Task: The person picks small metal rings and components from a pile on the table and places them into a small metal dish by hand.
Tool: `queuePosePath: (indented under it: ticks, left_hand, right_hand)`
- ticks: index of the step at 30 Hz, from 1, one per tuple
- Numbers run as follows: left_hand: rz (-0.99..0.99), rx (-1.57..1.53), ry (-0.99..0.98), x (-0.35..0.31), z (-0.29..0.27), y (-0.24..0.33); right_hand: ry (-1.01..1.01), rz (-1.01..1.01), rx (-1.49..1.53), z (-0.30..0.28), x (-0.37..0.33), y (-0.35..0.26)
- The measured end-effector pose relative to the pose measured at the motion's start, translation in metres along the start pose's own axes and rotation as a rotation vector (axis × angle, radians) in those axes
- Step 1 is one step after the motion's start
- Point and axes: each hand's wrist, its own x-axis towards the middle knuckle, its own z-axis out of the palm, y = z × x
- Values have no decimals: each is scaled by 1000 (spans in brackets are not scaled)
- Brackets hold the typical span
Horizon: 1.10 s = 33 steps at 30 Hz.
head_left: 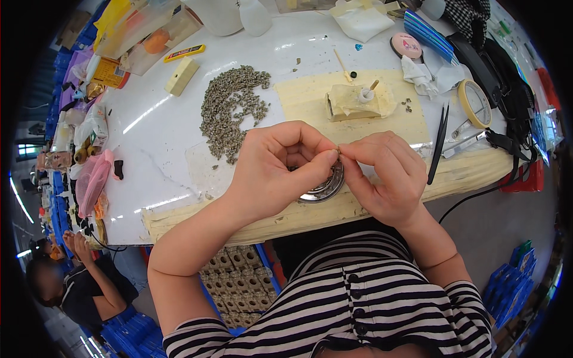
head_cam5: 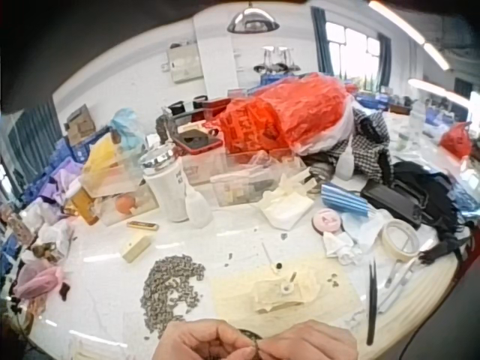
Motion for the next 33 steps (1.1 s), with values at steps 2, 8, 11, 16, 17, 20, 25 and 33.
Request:
queuePosePath:
  ticks: [2,8,11,16,17,20,25,33]
  left_hand:
    - [-13,6,-4,0,-1,0]
    - [-115,-142,-45,4,-7,3]
    - [-74,-99,-46,4,-7,3]
    - [-85,-136,-50,2,-4,1]
    - [-105,-161,-52,2,-4,3]
    - [-117,-160,-26,3,-5,4]
    - [-39,-29,-28,1,-5,4]
    - [-90,-121,-42,0,-3,2]
  right_hand:
    - [-3,-12,-3,0,0,0]
    - [-36,-42,5,0,-1,3]
    - [-39,-42,11,1,-2,3]
    - [-29,-50,26,1,-2,1]
    - [-30,-53,23,1,-2,1]
    - [-36,-62,18,0,-2,4]
    - [-56,-64,19,-1,-2,5]
    - [-25,-64,37,1,-3,2]
